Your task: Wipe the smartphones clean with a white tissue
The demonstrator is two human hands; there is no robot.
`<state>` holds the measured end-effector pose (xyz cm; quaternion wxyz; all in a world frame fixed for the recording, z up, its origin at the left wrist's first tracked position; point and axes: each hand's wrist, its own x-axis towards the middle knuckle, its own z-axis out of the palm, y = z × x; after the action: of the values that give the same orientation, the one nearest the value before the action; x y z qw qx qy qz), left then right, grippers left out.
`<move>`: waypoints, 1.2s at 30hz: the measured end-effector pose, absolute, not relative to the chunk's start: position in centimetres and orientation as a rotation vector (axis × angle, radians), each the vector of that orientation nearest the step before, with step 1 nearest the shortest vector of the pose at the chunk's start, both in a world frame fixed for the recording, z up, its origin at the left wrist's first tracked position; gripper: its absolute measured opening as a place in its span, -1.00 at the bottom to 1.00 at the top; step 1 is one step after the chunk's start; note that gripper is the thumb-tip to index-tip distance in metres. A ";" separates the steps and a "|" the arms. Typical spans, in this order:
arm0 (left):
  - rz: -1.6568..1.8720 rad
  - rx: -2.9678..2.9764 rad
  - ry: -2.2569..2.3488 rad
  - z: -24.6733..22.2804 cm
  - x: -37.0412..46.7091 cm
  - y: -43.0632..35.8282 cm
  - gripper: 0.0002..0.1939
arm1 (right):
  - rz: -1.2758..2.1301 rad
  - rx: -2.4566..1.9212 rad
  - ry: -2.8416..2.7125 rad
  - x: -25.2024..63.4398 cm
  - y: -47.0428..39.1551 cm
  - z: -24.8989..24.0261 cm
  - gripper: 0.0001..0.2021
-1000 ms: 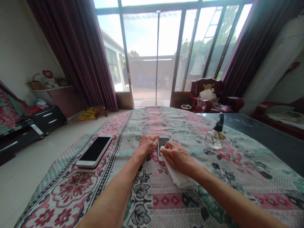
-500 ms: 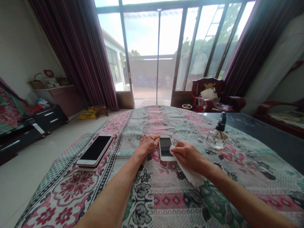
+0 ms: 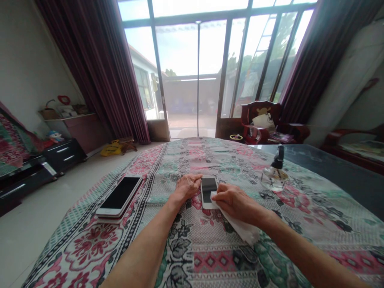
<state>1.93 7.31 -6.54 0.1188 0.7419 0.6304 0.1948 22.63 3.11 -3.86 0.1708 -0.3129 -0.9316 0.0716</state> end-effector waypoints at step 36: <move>0.538 2.224 1.858 -6.5 2.0 7.3 -0.63 | 0.337 -0.783 -2.659 21.8 3.4 -3.7 -0.77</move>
<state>2.03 7.27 -6.45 0.0969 0.7509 0.6274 0.1818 21.84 3.42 -3.67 0.1736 -0.2760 -0.9378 0.1190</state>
